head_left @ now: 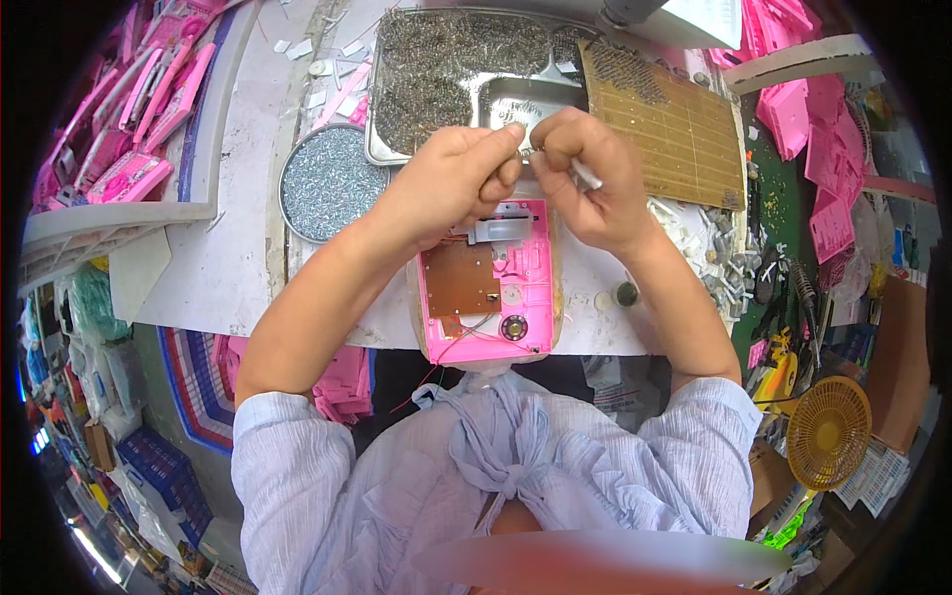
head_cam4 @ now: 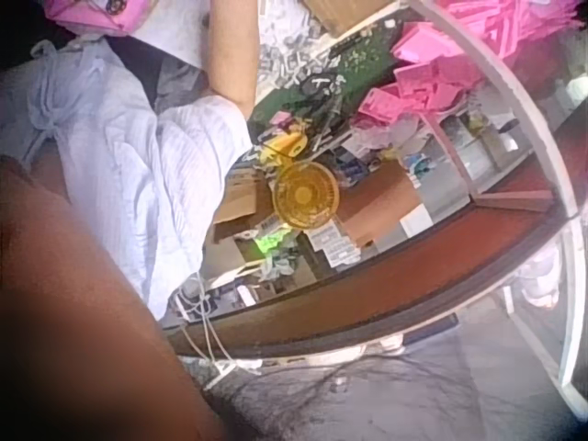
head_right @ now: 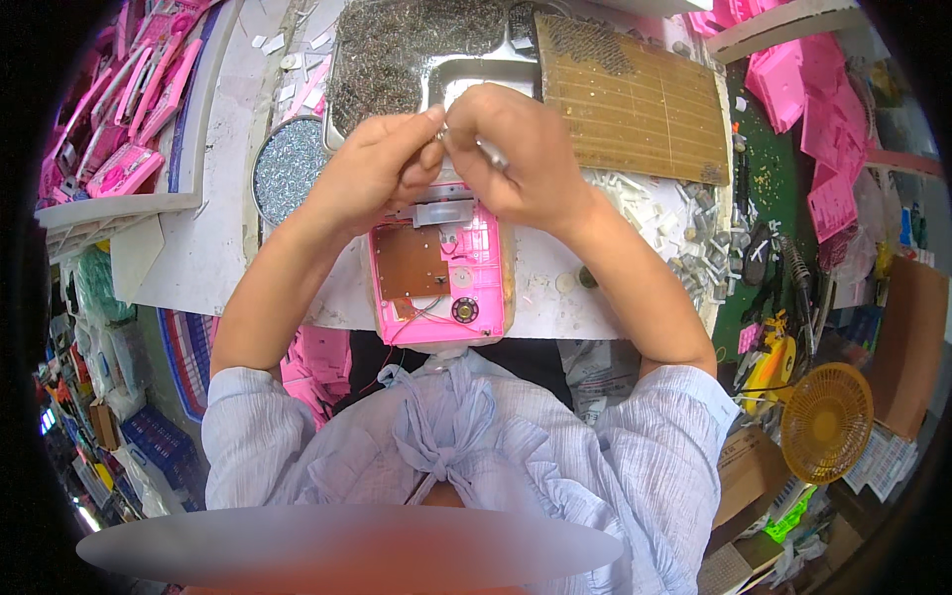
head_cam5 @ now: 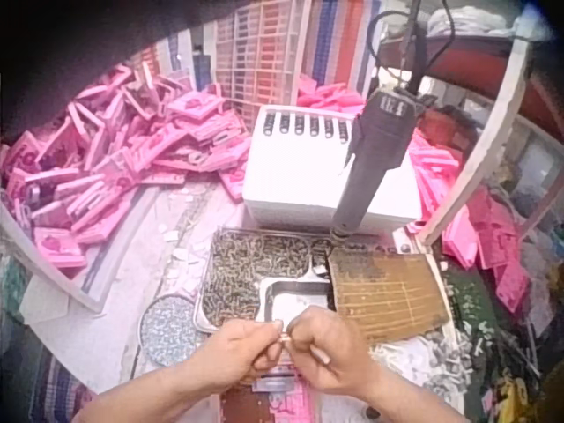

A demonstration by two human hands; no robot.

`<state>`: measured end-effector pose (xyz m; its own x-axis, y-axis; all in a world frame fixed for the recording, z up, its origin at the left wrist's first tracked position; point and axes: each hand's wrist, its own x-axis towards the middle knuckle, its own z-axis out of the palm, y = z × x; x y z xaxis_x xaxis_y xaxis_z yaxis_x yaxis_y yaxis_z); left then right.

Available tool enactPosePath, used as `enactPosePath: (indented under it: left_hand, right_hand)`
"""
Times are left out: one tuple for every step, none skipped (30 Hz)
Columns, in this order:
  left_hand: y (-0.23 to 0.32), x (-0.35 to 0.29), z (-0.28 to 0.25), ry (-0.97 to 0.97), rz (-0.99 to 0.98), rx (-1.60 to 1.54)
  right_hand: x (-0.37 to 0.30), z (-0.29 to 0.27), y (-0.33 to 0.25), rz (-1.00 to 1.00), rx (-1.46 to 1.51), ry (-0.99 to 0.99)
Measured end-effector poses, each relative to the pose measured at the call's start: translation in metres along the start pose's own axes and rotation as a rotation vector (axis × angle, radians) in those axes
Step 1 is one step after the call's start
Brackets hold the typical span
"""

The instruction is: Assembling electronic components, soldering wires, and securing the housing for a toy.

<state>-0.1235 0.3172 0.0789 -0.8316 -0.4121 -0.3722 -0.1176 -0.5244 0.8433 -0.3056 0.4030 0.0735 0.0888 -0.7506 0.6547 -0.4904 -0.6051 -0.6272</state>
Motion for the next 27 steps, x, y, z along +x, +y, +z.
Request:
enactPosePath:
  left_hand:
    - [0.003, 0.002, -0.001, -0.006, -0.069, 0.011]
    - [0.006, 0.003, -0.002, -0.011, -0.137, 0.021]
    - [0.008, 0.005, -0.004, -0.017, -0.205, 0.032]
    - [0.007, 0.007, -0.008, -0.059, -0.23, 0.032]
    - [0.006, 0.008, -0.013, -0.1, -0.255, 0.033]
    - [0.005, 0.008, -0.016, -0.14, -0.279, 0.033]
    - [0.005, 0.008, -0.014, -0.121, -0.261, 0.064]
    - [0.006, 0.008, -0.011, -0.1, -0.242, 0.095]
    - [0.007, 0.006, -0.009, -0.079, -0.224, 0.126]
    - [0.007, 0.004, -0.007, -0.005, -0.14, 0.144]
    - [0.008, 0.0, -0.005, 0.069, -0.057, 0.161]
    - [0.008, -0.002, -0.005, 0.143, 0.027, 0.177]
    - [0.01, -0.006, -0.018, 0.045, 0.034, 0.174]
    - [0.005, -0.011, -0.018, 0.094, 0.125, 0.229]
    - [-0.001, -0.022, -0.013, 0.142, 0.216, 0.285]
    - [-0.007, -0.035, -0.007, 0.202, 0.308, 0.341]
    - [-0.019, -0.045, -0.002, 0.244, 0.403, 0.384]
    - [-0.025, -0.057, 0.008, 0.238, 0.348, 0.406]
    - [-0.029, -0.07, 0.019, 0.23, 0.295, 0.427]
    - [-0.032, -0.078, 0.028, 0.221, 0.244, 0.449]
    - [-0.039, -0.081, 0.033, 0.22, 0.277, 0.452]
    - [-0.05, -0.083, 0.036, 0.22, 0.31, 0.456]
    - [-0.059, -0.084, 0.038, 0.219, 0.343, 0.46]
    - [-0.066, -0.085, 0.039, 0.229, 0.354, 0.478]
    - [-0.072, -0.086, 0.041, 0.238, 0.365, 0.495]
    - [-0.075, -0.087, 0.043, 0.246, 0.375, 0.512]
    - [-0.075, -0.089, 0.045, 0.235, 0.338, 0.493]
  right_hand:
    - [0.002, -0.002, 0.0, -0.04, -0.071, -0.039]
    - [0.003, -0.005, 0.0, -0.081, -0.141, -0.078]
    - [0.005, -0.008, -0.001, -0.123, -0.212, -0.117]
    - [0.007, -0.01, -0.002, -0.138, -0.231, -0.149]
    - [0.009, -0.011, -0.003, -0.154, -0.251, -0.18]
    - [0.011, -0.011, -0.003, -0.171, -0.269, -0.212]
    - [0.01, -0.012, -0.002, -0.168, -0.294, -0.176]
    - [0.01, -0.012, 0.002, -0.166, -0.318, -0.14]
    - [0.01, -0.012, 0.006, -0.164, -0.342, -0.103]
    - [0.009, -0.014, 0.011, -0.067, -0.452, -0.147]
    - [0.007, -0.016, 0.015, 0.032, -0.561, -0.19]
    - [0.006, -0.018, 0.018, 0.132, -0.67, -0.232]
    - [0.009, -0.015, 0.017, 0.406, -0.77, -0.363]
    - [0.008, -0.015, 0.012, 0.433, -0.776, -0.361]
    - [0.004, -0.014, 0.002, 0.46, -0.783, -0.358]
    - [0.001, -0.011, -0.007, 0.478, -0.782, -0.358]
    - [-0.004, -0.007, -0.025, 0.452, -0.735, -0.385]
    - [-0.013, -0.002, -0.05, 0.431, -0.69, -0.411]
    - [-0.019, 0.0, -0.068, 0.411, -0.647, -0.436]
    - [-0.025, 0.004, -0.074, 0.404, -0.627, -0.484]
    - [-0.033, 0.007, -0.077, 0.398, -0.606, -0.533]
    - [-0.038, 0.011, -0.081, 0.391, -0.584, -0.58]
    - [-0.039, 0.012, -0.086, 0.4, -0.588, -0.593]
    - [-0.041, 0.013, -0.089, 0.417, -0.592, -0.606]
    - [-0.043, 0.013, -0.091, 0.436, -0.596, -0.619]
    - [-0.045, 0.014, -0.093, 0.456, -0.601, -0.633]
    - [-0.045, 0.015, -0.098, 0.444, -0.622, -0.633]
